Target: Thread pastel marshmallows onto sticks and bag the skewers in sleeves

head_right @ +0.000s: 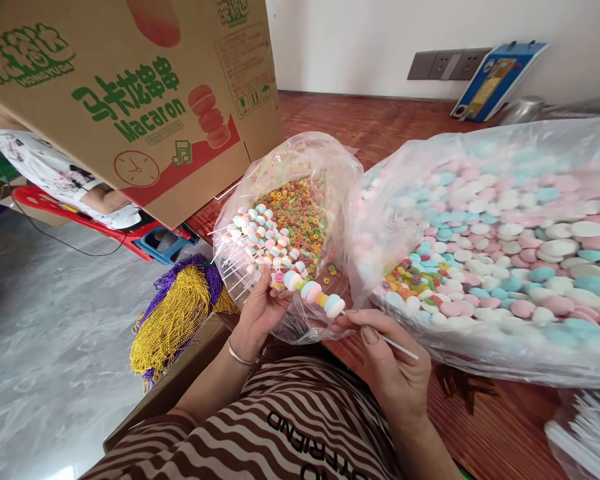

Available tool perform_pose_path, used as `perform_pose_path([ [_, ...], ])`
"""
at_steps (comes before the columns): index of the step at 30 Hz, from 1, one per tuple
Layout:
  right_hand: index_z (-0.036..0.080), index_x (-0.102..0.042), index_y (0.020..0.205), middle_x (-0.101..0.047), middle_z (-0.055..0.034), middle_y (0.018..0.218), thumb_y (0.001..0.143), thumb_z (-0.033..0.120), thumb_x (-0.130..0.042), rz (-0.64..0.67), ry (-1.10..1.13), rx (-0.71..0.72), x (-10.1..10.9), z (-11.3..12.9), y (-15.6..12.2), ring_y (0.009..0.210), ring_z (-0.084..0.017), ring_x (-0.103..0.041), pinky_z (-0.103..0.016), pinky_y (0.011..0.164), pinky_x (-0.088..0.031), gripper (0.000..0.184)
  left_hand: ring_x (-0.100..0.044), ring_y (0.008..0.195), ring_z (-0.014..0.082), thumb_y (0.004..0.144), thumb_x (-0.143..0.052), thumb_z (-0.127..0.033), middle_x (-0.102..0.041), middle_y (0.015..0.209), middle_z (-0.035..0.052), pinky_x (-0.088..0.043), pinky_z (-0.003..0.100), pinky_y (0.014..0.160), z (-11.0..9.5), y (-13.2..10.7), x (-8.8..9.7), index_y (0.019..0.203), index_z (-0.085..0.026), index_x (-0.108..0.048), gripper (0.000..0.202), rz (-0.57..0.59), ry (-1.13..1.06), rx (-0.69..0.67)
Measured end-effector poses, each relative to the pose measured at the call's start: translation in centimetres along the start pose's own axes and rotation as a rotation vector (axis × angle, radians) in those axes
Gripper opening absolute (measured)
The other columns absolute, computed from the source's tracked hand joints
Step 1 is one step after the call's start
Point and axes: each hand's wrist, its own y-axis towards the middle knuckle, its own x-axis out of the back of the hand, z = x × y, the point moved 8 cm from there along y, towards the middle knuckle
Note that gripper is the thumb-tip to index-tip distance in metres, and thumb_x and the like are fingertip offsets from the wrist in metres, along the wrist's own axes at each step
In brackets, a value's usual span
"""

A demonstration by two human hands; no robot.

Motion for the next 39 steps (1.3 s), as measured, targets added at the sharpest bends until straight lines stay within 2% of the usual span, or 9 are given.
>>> perform_pose_path([
  [7, 0.030, -0.081, 0.106, -0.080, -0.0034, 0.099, 0.091, 0.014, -0.065, 0.118, -0.256, 0.164, 0.6, 2.0, -0.7, 0.095, -0.023, -0.075, -0.035, 0.083, -0.063, 0.027, -0.043, 0.042, 0.0024, 0.082, -0.083, -0.024, -0.052, 0.056, -0.0075, -0.039, 0.015, 0.044, 0.8, 0.4, -0.2, 0.078, -0.014, -0.060, 0.025, 0.027, 0.047, 0.081],
  [11, 0.027, -0.081, 0.108, -0.081, -0.0045, 0.096, 0.095, 0.020, -0.064, 0.061, -0.094, -0.046, 1.1, 0.8, -1.0, 0.089, -0.020, -0.078, -0.033, 0.084, -0.065, 0.022, -0.065, 0.068, 0.0103, 0.082, -0.082, -0.023, -0.068, 0.078, -0.0007, -0.055, 0.022, 0.067, 1.1, 1.2, 0.1, 0.088, -0.016, -0.065, 0.019, 0.030, 0.063, 0.054],
  [14, 0.025, -0.081, 0.107, -0.082, -0.0054, 0.094, 0.094, 0.027, -0.069, -0.006, 0.174, -0.254, 0.8, -1.0, -1.4, 0.080, -0.020, -0.080, -0.033, 0.082, -0.066, 0.018, -0.069, 0.086, 0.0165, 0.078, -0.086, -0.030, -0.068, 0.081, 0.0012, -0.056, 0.028, 0.083, 1.3, 1.6, -0.1, 0.082, -0.017, -0.065, 0.025, 0.092, 0.096, 0.014],
  [18, 0.023, -0.083, 0.100, -0.083, -0.0079, 0.089, 0.090, 0.038, -0.074, -0.051, 0.422, -0.461, -0.2, -2.8, -1.7, 0.076, -0.022, -0.080, -0.031, 0.077, -0.067, 0.021, -0.063, 0.071, 0.0112, 0.074, -0.089, -0.038, -0.063, 0.073, -0.0019, -0.053, 0.025, 0.076, 0.8, 1.6, -0.7, 0.072, -0.017, -0.061, 0.035, 0.179, 0.146, -0.108],
  [22, 0.021, -0.083, 0.102, -0.082, -0.0118, 0.095, 0.088, 0.042, -0.075, -0.025, 0.466, -0.554, -0.5, -3.2, -2.2, 0.084, -0.025, -0.080, -0.033, 0.081, -0.067, 0.027, -0.063, 0.069, 0.0101, 0.069, -0.092, -0.038, -0.066, 0.075, -0.0025, -0.053, 0.025, 0.076, 0.6, 1.6, -0.8, 0.076, -0.017, -0.063, 0.036, 0.157, 0.157, -0.148],
  [27, 0.026, -0.080, 0.111, -0.082, -0.0101, 0.102, 0.086, 0.035, -0.078, 0.003, 0.290, -0.560, 0.5, -3.3, -3.1, 0.091, -0.026, -0.080, -0.039, 0.088, -0.065, 0.027, -0.066, 0.071, 0.0107, 0.060, -0.096, -0.036, -0.070, 0.082, -0.0029, -0.055, 0.024, 0.073, -0.1, 1.1, -1.3, 0.088, -0.020, -0.067, 0.043, 0.096, 0.212, -0.223],
  [31, 0.027, -0.073, 0.124, -0.081, -0.0070, 0.094, 0.093, 0.038, -0.071, 0.067, -0.027, -0.460, 1.2, -2.7, -3.5, 0.086, -0.022, -0.079, -0.034, 0.083, -0.065, 0.033, -0.063, 0.064, 0.0095, 0.060, -0.095, -0.037, -0.066, 0.073, -0.0044, -0.052, 0.022, 0.066, -0.4, 0.4, -2.2, 0.083, -0.019, -0.065, 0.042, 0.114, 0.289, -0.279],
  [36, 0.021, -0.073, 0.095, -0.072, -0.0015, 0.072, 0.100, 0.038, -0.059, 0.182, -0.413, -0.243, 0.9, -1.1, -3.2, 0.063, -0.014, -0.069, -0.022, 0.062, -0.058, 0.022, -0.062, 0.064, 0.0089, 0.063, -0.094, -0.038, -0.065, 0.070, -0.0038, -0.052, 0.021, 0.066, -0.9, 0.2, -2.2, 0.078, -0.017, -0.065, 0.039, 0.097, 0.328, -0.318],
  [39, 0.022, -0.071, 0.098, -0.068, 0.0005, 0.070, 0.102, 0.033, -0.055, 0.184, -0.503, -0.166, 0.9, -0.7, -3.3, 0.060, -0.012, -0.065, -0.019, 0.057, -0.055, 0.020, -0.062, 0.062, 0.0090, 0.062, -0.094, -0.039, -0.065, 0.070, -0.0042, -0.052, 0.022, 0.065, -1.0, 0.3, -2.2, 0.079, -0.018, -0.066, 0.039, 0.078, 0.324, -0.325],
])
